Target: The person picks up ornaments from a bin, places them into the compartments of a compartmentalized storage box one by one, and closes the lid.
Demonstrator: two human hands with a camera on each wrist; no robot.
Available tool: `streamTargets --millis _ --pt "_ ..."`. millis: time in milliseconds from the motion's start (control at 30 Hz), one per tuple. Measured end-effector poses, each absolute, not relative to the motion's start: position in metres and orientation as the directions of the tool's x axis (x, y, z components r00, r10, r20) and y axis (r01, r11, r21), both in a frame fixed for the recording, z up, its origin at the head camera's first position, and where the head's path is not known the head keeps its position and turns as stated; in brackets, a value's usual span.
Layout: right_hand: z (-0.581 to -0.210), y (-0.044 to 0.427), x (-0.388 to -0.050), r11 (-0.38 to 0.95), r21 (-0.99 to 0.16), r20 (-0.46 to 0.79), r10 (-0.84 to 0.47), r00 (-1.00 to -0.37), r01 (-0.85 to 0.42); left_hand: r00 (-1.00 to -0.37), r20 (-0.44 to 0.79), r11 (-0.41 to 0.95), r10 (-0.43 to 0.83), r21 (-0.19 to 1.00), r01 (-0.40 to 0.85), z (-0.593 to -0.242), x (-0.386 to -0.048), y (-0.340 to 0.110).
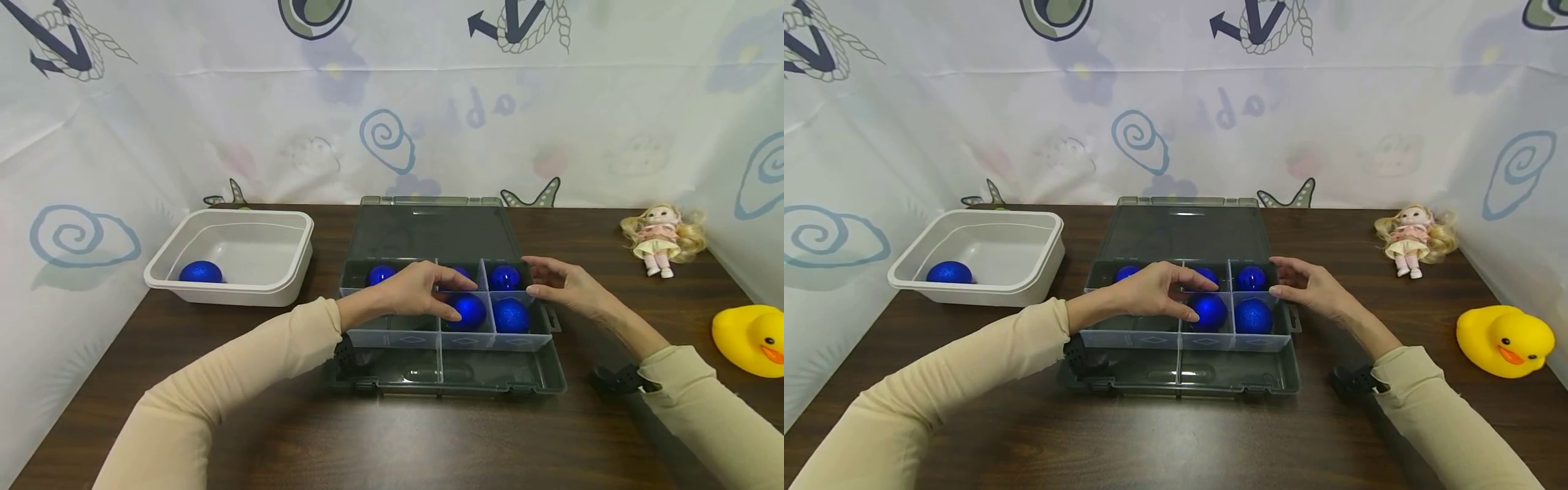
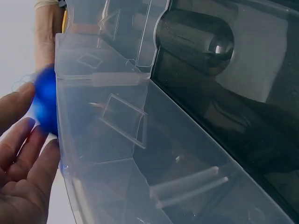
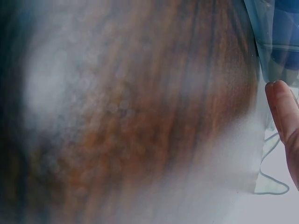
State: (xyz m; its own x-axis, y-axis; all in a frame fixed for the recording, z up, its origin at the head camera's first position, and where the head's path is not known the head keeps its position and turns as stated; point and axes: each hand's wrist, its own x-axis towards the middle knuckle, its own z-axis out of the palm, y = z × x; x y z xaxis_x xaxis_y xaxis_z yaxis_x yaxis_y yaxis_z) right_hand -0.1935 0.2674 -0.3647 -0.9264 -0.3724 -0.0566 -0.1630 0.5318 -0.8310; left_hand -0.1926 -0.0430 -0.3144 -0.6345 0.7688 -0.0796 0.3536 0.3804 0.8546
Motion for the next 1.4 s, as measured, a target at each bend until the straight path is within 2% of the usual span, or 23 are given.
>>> streamTargets --millis 267,400,500,633,933,1133,1400 --pt "-0.365 0.267 -0.193 0.526 -0.834 -0.052 -0.375 -0.926 -0.166 -0.65 -0.072 0.357 0.756 0.878 0.318 -0.311 -0.191 -0.062" --pt "-0.365 0.268 -0.194 0.53 -0.83 -0.051 -0.38 -0.924 -0.173 -0.7 -0.016 0.337 0.714 0.884 0.323 -0.302 -0.191 -0.093" --pt "-0.364 0.267 -0.195 0.534 -0.826 -0.048 -0.382 -0.923 -0.178 -0.775 -0.005 0.351 0.632 0.894 0.28 -0.293 -0.192 -0.13" --pt "-0.363 0.267 -0.195 0.548 -0.818 -0.059 -0.383 -0.922 -0.175 -0.862 -0.054 0.428 0.505 0.883 0.195 -0.285 -0.193 -0.19" --pt "-0.364 0.268 -0.192 0.561 -0.811 -0.071 -0.376 -0.924 -0.166 -0.952 -0.14 0.618 0.274 0.784 0.062 -0.282 -0.202 -0.316" --pt "-0.363 0.268 -0.192 0.565 -0.807 -0.067 -0.378 -0.923 -0.173 -0.957 -0.228 0.727 0.18 0.686 -0.027 -0.287 -0.207 -0.364" --pt "-0.361 0.268 -0.192 0.574 -0.801 -0.074 -0.377 -0.923 -0.171 -0.946 -0.288 0.749 0.149 0.658 -0.083 -0.291 -0.212 -0.379"
